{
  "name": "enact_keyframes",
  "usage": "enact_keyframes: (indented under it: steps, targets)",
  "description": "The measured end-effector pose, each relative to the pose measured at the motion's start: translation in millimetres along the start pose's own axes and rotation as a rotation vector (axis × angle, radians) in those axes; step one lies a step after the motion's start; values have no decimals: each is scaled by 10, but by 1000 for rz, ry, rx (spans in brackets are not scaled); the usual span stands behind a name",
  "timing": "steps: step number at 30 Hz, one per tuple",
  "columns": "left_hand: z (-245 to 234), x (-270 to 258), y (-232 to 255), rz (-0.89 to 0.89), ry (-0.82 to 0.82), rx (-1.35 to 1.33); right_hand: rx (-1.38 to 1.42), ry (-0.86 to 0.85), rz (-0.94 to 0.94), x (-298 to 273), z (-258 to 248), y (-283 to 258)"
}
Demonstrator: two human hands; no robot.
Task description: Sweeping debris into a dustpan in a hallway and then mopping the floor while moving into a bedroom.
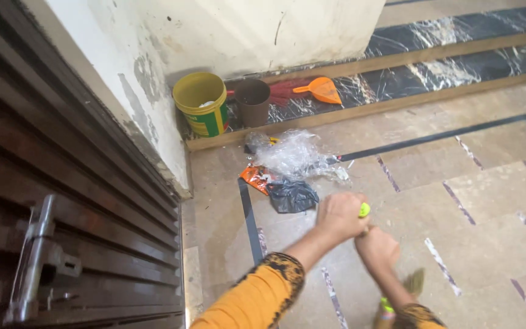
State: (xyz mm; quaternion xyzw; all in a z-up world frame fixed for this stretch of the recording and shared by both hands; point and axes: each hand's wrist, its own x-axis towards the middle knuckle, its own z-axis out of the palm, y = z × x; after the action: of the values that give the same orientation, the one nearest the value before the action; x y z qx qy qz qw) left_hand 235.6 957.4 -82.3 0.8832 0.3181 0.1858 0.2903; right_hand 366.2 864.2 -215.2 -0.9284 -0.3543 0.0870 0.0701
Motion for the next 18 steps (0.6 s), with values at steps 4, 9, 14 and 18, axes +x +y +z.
enact_keyframes:
  steps: [4,9,14,18]
  targets:
    - [-137,0,-462,211,-61,175,83,-29,117,125,852,-395]
    - [-504,48,-842,322,-42,327,703,87,-280,712,2152,-976]
    - [-969,288,-899,355,39,408,1497,-290,-303,877,1510,-1829]
    - [-1253,696,-625,501,240,372,1909,-313,-531,1430,1156,-2075]
